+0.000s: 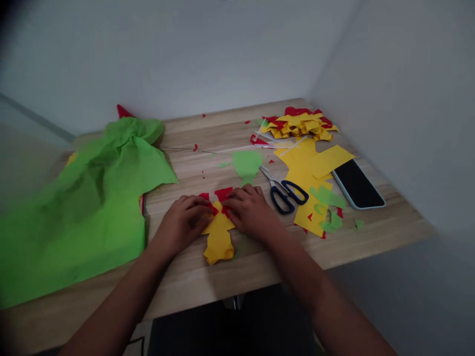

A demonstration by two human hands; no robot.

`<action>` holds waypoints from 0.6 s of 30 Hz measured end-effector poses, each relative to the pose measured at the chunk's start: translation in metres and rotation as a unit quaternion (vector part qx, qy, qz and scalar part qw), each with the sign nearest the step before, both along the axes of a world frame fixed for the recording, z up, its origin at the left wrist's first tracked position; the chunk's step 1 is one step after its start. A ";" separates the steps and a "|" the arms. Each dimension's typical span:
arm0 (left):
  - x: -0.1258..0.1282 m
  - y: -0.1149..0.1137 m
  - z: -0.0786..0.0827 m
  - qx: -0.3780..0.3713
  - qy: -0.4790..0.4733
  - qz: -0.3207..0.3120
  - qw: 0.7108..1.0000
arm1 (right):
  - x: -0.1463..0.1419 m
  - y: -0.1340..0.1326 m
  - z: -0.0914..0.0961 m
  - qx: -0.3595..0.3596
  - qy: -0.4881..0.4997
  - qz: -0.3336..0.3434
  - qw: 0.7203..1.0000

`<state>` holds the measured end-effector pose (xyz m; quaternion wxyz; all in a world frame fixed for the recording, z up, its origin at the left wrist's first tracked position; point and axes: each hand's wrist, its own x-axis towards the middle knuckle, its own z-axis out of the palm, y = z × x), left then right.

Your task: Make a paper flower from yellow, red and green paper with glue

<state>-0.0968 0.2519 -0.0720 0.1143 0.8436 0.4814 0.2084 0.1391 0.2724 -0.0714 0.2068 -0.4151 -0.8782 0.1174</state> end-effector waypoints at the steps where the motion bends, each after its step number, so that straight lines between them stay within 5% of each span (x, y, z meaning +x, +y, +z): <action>1: 0.000 0.000 0.001 -0.001 0.004 0.003 1.000 | 0.000 0.000 0.000 -0.002 0.003 0.005 1.000; 8: 0.005 0.001 0.002 -0.004 0.002 0.020 1.000 | -0.003 0.003 -0.007 0.011 -0.013 -0.014 1.000; 12: 0.003 -0.018 0.031 0.064 -0.100 0.045 0.992 | 0.001 0.002 -0.008 0.043 0.024 -0.019 0.999; 15: -0.025 -0.064 0.060 0.154 -0.136 0.196 0.959 | 0.007 0.004 -0.010 0.075 0.096 -0.053 0.991; 18: -0.087 -0.133 0.067 0.209 -0.136 0.488 0.837 | 0.010 0.006 -0.012 0.092 0.142 -0.086 0.982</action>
